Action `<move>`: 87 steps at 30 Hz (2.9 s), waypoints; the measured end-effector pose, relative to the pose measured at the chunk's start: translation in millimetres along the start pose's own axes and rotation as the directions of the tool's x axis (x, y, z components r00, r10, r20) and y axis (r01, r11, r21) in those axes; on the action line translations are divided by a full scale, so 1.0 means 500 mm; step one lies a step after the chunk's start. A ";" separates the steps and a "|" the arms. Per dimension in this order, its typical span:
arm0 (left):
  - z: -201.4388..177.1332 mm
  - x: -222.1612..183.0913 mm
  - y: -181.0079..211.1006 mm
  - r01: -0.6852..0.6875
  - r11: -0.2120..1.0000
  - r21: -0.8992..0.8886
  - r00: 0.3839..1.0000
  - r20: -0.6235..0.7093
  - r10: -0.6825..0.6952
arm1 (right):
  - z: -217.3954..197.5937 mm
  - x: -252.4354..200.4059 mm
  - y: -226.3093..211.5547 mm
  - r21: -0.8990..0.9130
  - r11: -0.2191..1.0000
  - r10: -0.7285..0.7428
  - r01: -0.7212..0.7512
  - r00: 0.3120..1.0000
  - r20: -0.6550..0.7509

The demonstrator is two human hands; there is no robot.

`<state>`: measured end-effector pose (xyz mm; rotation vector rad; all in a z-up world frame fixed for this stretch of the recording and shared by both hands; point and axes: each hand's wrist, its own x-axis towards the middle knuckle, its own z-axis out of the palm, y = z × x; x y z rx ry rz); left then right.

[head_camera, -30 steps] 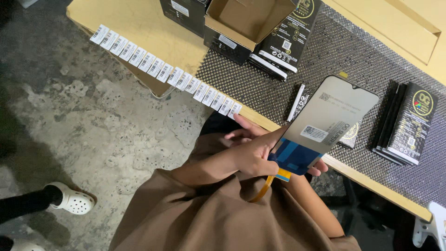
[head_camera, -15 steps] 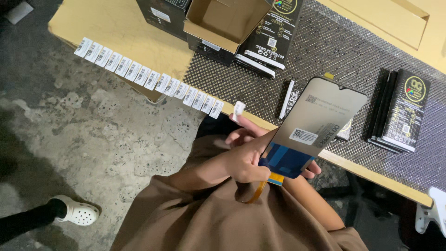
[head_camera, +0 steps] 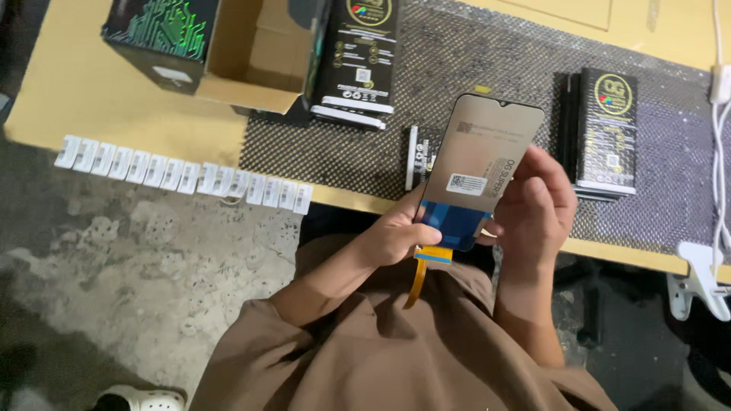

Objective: The person removes phone screens from their packaging boxes by hand, peels off the clear protective plastic films, and places the components into new boxes on a workstation.

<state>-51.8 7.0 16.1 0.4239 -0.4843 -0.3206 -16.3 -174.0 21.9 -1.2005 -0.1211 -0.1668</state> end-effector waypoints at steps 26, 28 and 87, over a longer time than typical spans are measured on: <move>-0.131 0.091 -0.073 0.024 0.790 0.613 0.996 -0.079 0.032 | 0.035 0.176 -0.067 -0.434 0.260 -0.623 0.863 0.493 0.607; -0.130 0.096 -0.066 0.009 0.764 0.645 0.997 -0.064 0.042 | 0.034 0.176 -0.058 -0.439 0.265 -0.631 0.859 0.499 0.594; -0.088 0.075 -0.055 -0.058 0.855 0.515 0.983 -0.122 0.140 | -0.052 -0.073 -0.056 -0.488 0.836 0.000 0.250 0.890 0.457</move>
